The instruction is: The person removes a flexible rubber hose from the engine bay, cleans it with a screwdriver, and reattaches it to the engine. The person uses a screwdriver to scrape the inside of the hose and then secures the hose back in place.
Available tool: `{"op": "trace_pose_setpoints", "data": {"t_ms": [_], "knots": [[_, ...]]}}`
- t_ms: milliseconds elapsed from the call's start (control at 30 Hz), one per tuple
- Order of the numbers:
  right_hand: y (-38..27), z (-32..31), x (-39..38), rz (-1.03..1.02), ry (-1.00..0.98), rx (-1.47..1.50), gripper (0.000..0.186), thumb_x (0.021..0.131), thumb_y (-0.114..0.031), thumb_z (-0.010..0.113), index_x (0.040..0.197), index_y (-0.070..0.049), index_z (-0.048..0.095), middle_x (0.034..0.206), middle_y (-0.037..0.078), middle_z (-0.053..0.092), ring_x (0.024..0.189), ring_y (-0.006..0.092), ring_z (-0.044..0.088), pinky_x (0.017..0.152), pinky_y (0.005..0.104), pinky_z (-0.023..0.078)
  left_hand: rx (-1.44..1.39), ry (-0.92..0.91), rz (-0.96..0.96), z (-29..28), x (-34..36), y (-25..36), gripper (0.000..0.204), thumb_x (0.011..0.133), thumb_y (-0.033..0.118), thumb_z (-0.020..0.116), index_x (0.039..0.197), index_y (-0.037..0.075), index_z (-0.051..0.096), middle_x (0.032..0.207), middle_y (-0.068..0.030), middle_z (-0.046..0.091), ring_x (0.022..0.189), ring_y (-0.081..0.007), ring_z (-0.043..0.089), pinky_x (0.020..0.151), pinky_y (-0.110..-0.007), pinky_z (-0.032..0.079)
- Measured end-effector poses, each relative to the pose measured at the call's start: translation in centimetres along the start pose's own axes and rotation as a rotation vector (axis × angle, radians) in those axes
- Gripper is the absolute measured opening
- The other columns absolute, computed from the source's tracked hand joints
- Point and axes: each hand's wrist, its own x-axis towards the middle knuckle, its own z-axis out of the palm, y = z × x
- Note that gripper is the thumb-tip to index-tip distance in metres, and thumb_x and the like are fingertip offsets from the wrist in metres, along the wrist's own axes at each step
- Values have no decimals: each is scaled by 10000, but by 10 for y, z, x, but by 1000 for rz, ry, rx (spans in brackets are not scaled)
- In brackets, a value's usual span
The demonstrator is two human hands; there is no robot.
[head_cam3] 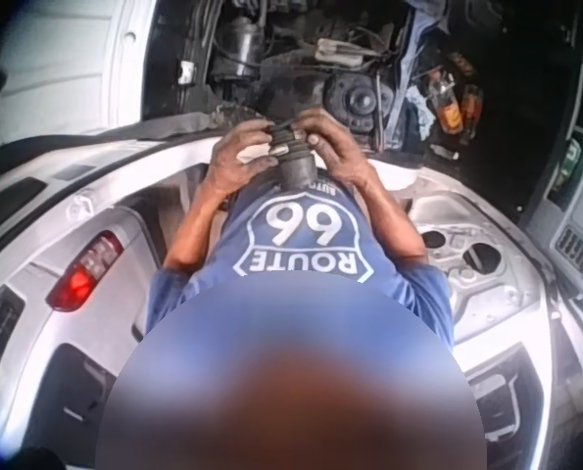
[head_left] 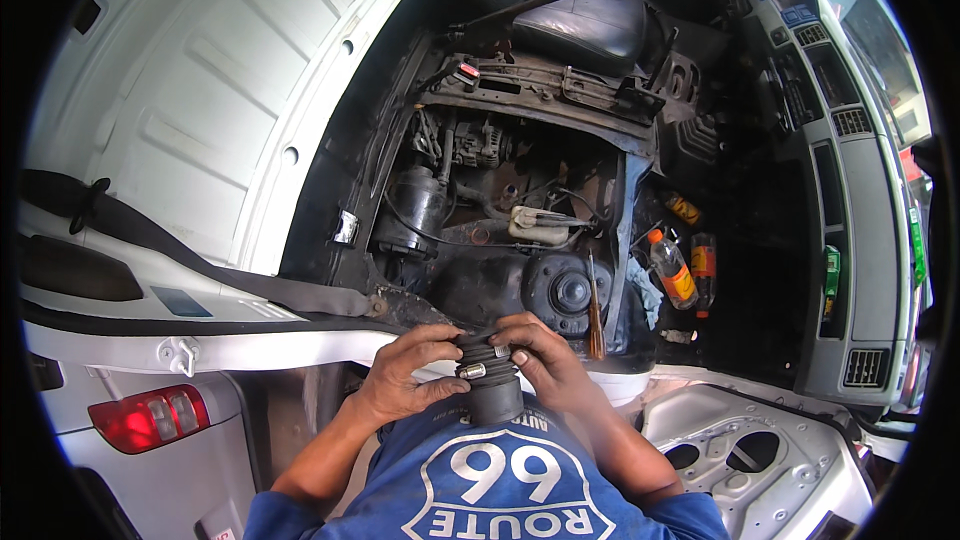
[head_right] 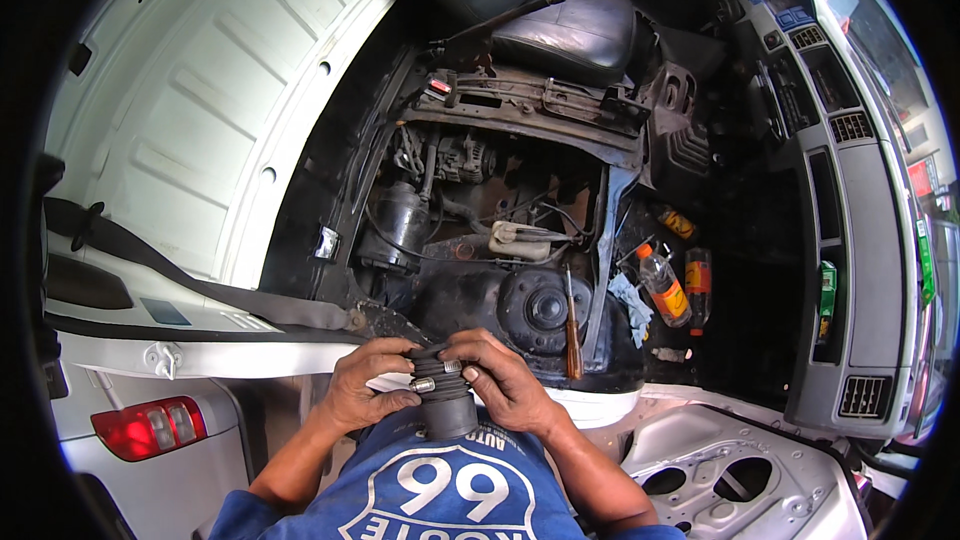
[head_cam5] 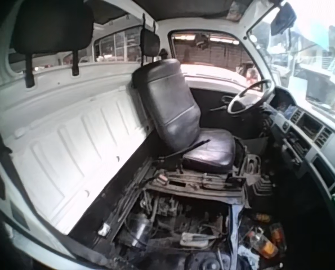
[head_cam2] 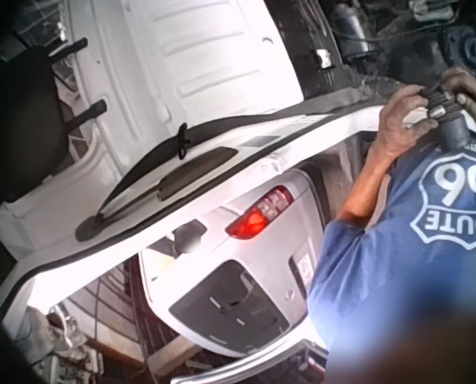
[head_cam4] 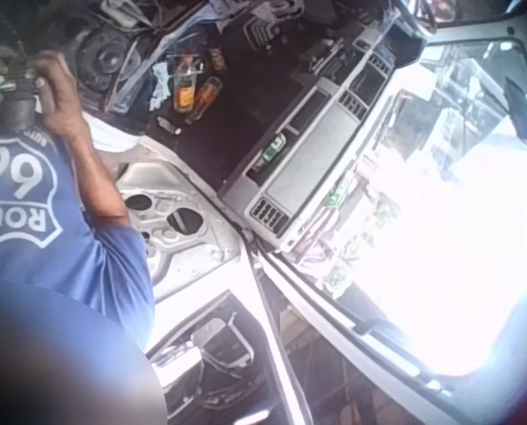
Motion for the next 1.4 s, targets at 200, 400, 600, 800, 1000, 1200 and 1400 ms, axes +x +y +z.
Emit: {"op": "trace_pose_setpoints", "data": {"t_ms": [200, 400, 600, 800, 1000, 1200, 1400], "knots": [[-14, 12, -3, 165, 2, 160, 975, 804, -323, 890, 1568, -12, 371, 1473, 229, 469, 1389, 353, 496, 1184, 441, 383, 112, 61, 38, 9, 5, 5, 412, 846, 175, 878, 1194, 66, 685, 1254, -176, 688, 1095, -326, 724, 902, -401, 613], [-23, 13, 0, 161, -52, 47, 1047, 720, -254, 930, 1573, -22, 372, 1473, 220, 473, 1411, 362, 478, 1180, 449, 389, 165, 68, 142, 12, 9, 5, 379, 900, 121, 809, 1238, 51, 652, 1166, -161, 677, 984, -345, 705, 816, -426, 595], [-28, 16, 1, 178, 34, 50, 898, 785, -232, 887, 1527, 8, 442, 1408, 226, 533, 1345, 362, 548, 1137, 438, 437, 118, 37, 58, 8, 20, 11, 350, 914, 124, 799, 1223, 46, 655, 1151, -161, 674, 975, -348, 700, 826, -413, 585], [-37, -10, 12, 41, -71, -87, 611, 962, -167, 726, 1510, 6, 517, 1447, 243, 596, 1324, 383, 602, 1106, 456, 481, 88, 18, 43, 2, 22, 18, 367, 905, 147, 818, 1217, 52, 651, 1225, -190, 690, 1077, -355, 723, 892, -401, 604], [-43, -25, 10, 30, -126, -130, 522, 929, -158, 777, 1412, -20, 637, 1351, 198, 685, 1181, 371, 700, 1007, 444, 563, 120, 51, 135, 14, 18, 15, 272, 934, 82, 767, 1182, 43, 664, 1199, -189, 715, 1046, -365, 750, 845, -400, 640], [-54, -28, 11, -85, -215, -132, 381, 902, -35, 749, 1274, -115, 750, 1347, 174, 681, 1136, 352, 717, 940, 418, 600, 107, -22, 169, -2, 21, 20, 274, 927, 34, 747, 1189, 22, 669, 1163, -193, 729, 1018, -354, 759, 851, -394, 639], [-70, -35, 15, -44, -281, -275, 419, 833, 4, 733, 1221, -153, 757, 1442, 168, 620, 1167, 354, 706, 929, 430, 607, -38, -130, 25, -11, 26, 29, 469, 869, 47, 780, 1325, 41, 667, 1257, -209, 708, 1129, -349, 727, 954, -402, 597]]}}
